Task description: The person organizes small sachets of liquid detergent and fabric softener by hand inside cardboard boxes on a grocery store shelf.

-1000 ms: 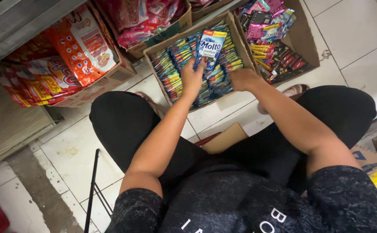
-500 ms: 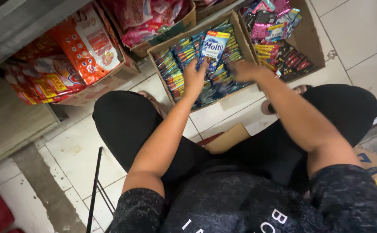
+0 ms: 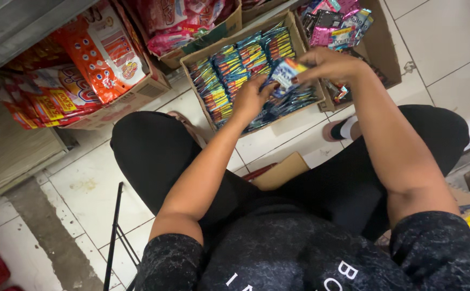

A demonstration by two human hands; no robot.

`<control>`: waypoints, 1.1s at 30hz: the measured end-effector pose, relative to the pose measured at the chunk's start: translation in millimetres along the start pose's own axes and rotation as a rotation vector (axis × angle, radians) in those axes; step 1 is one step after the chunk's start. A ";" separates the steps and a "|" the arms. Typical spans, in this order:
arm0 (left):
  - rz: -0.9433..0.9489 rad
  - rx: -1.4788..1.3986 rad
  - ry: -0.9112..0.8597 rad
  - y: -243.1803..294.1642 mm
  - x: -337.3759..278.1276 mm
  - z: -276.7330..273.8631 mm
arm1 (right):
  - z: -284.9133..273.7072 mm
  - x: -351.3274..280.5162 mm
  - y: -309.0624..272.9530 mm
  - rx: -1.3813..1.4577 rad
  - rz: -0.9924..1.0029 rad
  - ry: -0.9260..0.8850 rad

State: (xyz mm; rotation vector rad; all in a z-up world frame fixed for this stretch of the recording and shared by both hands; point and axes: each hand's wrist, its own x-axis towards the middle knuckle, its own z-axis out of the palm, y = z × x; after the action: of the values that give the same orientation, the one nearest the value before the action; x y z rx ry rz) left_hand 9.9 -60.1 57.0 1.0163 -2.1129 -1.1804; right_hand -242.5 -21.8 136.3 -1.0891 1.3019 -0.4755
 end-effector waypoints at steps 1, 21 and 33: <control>0.034 0.034 0.013 1.3 0.6 -2.9 | 0.4 -2.2 -4.2 -0.051 0.002 -0.013; 0.143 0.506 -0.366 -30.6 -37.8 43.2 | 13.8 -6.2 35.2 -0.845 -0.215 0.479; 0.059 0.849 -0.721 0.7 -48.3 61.5 | 40.2 6.9 28.8 -0.946 -0.319 0.275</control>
State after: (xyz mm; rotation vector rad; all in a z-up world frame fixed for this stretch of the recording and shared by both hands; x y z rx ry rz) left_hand -6.4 8.9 23.9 0.8959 -3.3452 -0.6324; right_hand -211.5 0.6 104.2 -2.0943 1.6502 -0.2280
